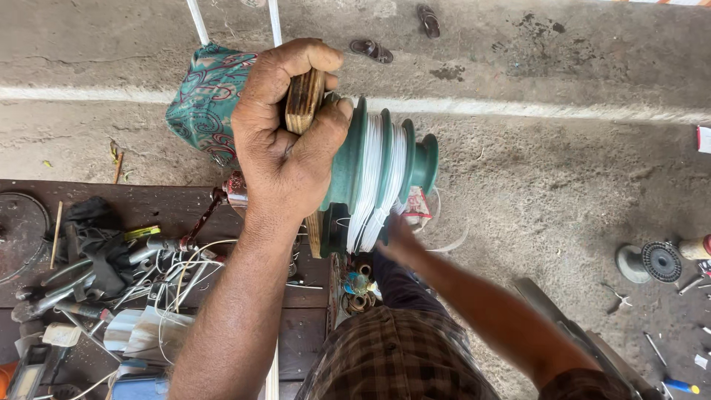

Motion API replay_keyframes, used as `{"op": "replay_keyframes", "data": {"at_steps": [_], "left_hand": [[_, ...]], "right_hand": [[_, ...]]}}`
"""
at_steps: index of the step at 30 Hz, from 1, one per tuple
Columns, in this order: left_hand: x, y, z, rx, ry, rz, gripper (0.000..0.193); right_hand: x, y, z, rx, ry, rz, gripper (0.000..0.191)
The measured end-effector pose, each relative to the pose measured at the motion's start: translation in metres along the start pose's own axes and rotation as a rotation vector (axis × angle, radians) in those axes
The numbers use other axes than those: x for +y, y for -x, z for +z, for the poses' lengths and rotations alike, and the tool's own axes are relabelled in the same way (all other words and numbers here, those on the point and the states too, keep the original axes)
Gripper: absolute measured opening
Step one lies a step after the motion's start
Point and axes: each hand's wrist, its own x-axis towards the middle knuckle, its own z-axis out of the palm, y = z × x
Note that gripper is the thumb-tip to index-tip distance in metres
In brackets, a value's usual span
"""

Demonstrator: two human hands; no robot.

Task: The person holds a green stepped pulley mounted on a hand-crank machine and winds white wire around its grooves, guiding the wire by hand and turning the crank to build up coils. They adjust and tighten the wound wire loops, then step away from the machine at the end.

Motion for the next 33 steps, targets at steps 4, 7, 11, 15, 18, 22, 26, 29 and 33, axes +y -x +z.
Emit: {"op": "replay_keyframes", "data": {"at_steps": [4,7,11,15,18,22,26,29,33], "left_hand": [[0.001,0.002,0.001,0.0,-0.04,0.019,0.032],[0.0,-0.001,0.002,0.007,-0.016,0.012,0.032],[0.0,-0.002,0.001,0.025,-0.041,-0.042,0.033],[0.0,0.001,-0.001,0.014,-0.023,-0.03,0.034],[-0.003,0.001,0.0,0.011,0.009,-0.004,0.033],[-0.004,0.003,-0.001,0.006,-0.004,-0.019,0.032],[-0.002,0.004,-0.001,0.002,0.0,-0.024,0.032],[-0.001,0.002,0.001,0.008,0.001,-0.016,0.033],[0.0,0.0,0.002,0.014,0.005,-0.013,0.033]], "right_hand": [[-0.05,0.102,0.004,0.064,-0.176,-0.349,0.034],[-0.097,0.139,-0.078,0.313,0.187,-0.771,0.02],[-0.144,0.151,-0.225,0.807,0.528,-1.044,0.034],[-0.114,0.071,-0.338,0.902,0.312,-0.952,0.027],[-0.059,-0.037,-0.275,0.673,-0.549,-0.645,0.02],[0.0,-0.048,-0.077,0.243,-0.522,-0.088,0.049],[-0.026,0.065,0.021,-0.196,-0.305,0.136,0.039],[-0.074,0.128,-0.036,0.118,-0.068,-0.516,0.026],[-0.136,0.151,-0.184,0.625,0.473,-0.947,0.023]]}}
